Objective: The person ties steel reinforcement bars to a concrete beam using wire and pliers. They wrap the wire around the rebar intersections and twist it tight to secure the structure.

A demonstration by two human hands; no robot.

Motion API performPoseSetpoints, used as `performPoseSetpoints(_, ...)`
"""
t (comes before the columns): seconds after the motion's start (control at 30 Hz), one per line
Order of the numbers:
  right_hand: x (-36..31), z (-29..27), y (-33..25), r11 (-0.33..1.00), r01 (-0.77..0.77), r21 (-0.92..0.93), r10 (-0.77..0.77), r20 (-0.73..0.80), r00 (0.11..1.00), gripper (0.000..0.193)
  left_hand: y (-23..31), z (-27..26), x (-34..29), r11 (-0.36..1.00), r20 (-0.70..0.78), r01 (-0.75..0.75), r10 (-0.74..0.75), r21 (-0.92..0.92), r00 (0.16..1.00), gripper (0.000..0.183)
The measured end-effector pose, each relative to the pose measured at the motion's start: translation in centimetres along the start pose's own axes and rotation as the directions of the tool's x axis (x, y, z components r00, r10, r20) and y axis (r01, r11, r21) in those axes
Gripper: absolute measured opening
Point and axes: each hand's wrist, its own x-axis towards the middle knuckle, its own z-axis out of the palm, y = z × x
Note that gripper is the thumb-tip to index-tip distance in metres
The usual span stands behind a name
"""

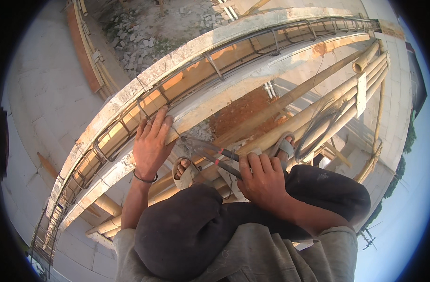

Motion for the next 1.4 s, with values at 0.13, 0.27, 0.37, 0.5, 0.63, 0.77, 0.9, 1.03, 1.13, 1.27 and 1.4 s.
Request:
performPoseSetpoints(0.13, -0.7, 0.4, 0.4, 0.984, 0.120, -0.131, -0.133, -0.097, 0.986, 0.068, -0.1, 0.2, 0.0, 0.999, -0.039, -0.012, 0.010, -0.050, 0.999, 0.070)
performPoseSetpoints(0.27, 0.2, -0.1, 2.2, 0.975, 0.176, -0.133, -0.176, 0.015, 0.984, 0.057, -0.2, 0.6, -0.1, 0.999, -0.057, -0.035, 0.033, -0.022, 0.998, 0.070)
performPoseSetpoints(0.37, 1.9, -0.5, 5.0, 0.970, 0.220, -0.103, -0.216, 0.045, 0.975, 0.053, -0.3, 0.6, -0.1, 0.998, -0.070, -0.039, 0.035, -0.046, 0.997, 0.070)
performPoseSetpoints(0.5, 5.3, -0.5, 9.4, 0.953, 0.304, -0.002, -0.304, 0.053, 0.951, 0.056, -0.3, 0.3, 0.0, 1.000, -0.030, -0.005, 0.005, -0.001, 1.000, 0.072)
performPoseSetpoints(0.63, 7.4, 0.4, 11.4, 0.928, 0.372, 0.030, -0.372, 0.014, 0.928, 0.063, 0.0, 0.1, -0.1, 0.995, -0.082, 0.072, -0.066, 0.070, 0.994, 0.074)
performPoseSetpoints(0.77, 7.4, 1.2, 11.8, 0.926, 0.375, 0.038, -0.375, -0.018, 0.927, 0.064, 0.0, 0.1, 0.2, 0.997, -0.035, 0.071, -0.069, 0.030, 0.997, 0.075)
performPoseSetpoints(0.9, 7.2, 1.2, 11.5, 0.940, 0.342, 0.025, -0.341, -0.032, 0.940, 0.058, -0.3, 0.0, 0.6, 0.999, 0.016, 0.042, -0.043, 0.026, 0.999, 0.074)
performPoseSetpoints(1.03, 5.7, 0.6, 8.2, 0.955, 0.235, -0.180, -0.255, -0.096, 0.962, 0.050, -0.4, -0.2, 0.7, 0.999, 0.043, 0.021, -0.022, 0.029, 0.999, 0.073)
performPoseSetpoints(1.13, 3.4, -0.1, 4.5, 0.955, 0.194, -0.226, -0.214, -0.068, 0.974, 0.043, -0.4, -0.2, 0.6, 0.999, 0.055, 0.009, -0.011, 0.032, 0.998, 0.073)
performPoseSetpoints(1.27, 1.8, -0.4, 1.6, 0.994, 0.096, -0.045, -0.094, 0.045, 0.995, 0.028, -0.5, -0.2, 0.8, 1.000, 0.033, -0.011, 0.011, 0.008, 0.999, 0.069)
performPoseSetpoints(1.4, 1.9, -0.4, 0.0, 0.993, -0.095, -0.076, 0.107, 0.166, 0.980, 0.020, -0.4, -0.2, 0.8, 1.000, 0.008, -0.007, 0.007, 0.012, 1.000, 0.066)
